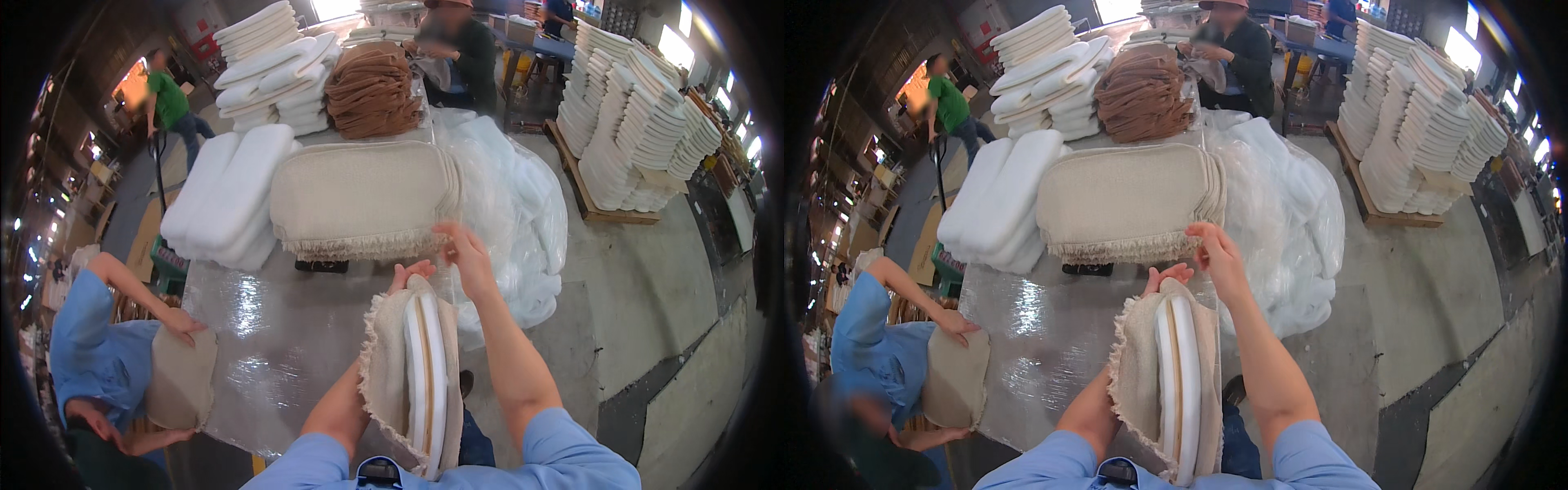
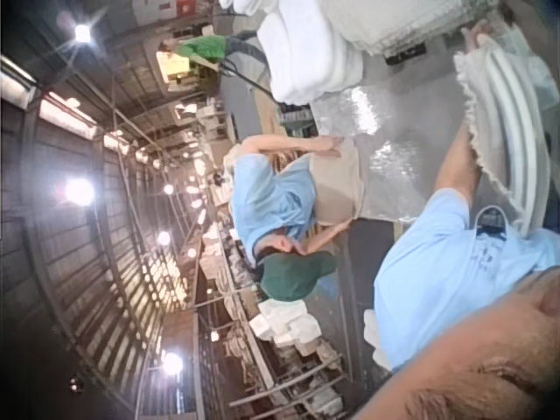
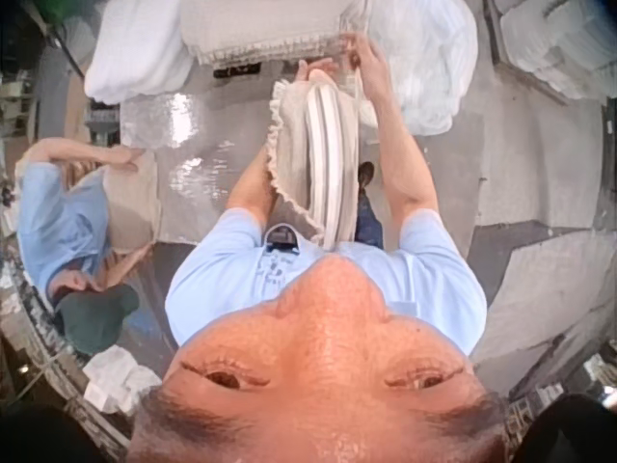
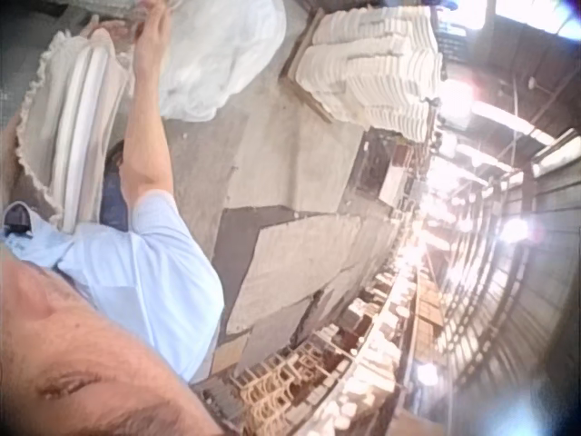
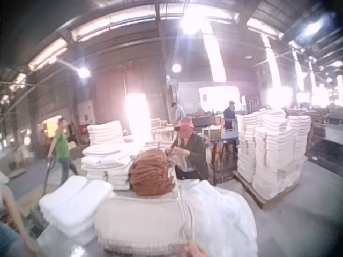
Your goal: The person inserts foam inserts into pillow covers and closes the openings by hand. The person repeatedly picks up a cover, inserts a foam piece, and tucks the edges to seal the pillow, then places the finished pillow aside.
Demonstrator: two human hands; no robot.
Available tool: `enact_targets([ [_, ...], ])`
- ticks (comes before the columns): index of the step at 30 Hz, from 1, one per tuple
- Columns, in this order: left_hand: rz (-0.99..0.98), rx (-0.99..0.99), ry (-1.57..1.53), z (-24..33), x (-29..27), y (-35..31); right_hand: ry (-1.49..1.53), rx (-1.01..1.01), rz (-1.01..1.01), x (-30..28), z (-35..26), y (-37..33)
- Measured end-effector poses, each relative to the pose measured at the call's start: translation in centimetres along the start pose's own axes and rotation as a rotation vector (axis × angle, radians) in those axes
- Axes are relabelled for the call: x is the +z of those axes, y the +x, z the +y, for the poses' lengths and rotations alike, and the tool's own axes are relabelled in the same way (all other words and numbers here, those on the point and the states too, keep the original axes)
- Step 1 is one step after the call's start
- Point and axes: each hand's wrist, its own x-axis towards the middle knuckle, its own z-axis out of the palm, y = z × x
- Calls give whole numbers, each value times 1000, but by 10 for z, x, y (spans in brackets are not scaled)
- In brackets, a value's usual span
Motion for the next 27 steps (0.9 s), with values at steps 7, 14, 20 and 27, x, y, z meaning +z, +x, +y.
enact_targets([
  [7, 77, 88, -1, 1, 2, -28, -18, 66, -158, 59, 48, 12],
  [14, 88, 95, 17, -4, 8, -43, -208, -235, -206, 61, 36, -8],
  [20, 93, 104, 27, -6, 10, -47, -295, -263, -198, 63, 3, -27],
  [27, 69, 164, 79, 3, 24, -71, -318, -150, -287, 67, -1, -53],
])
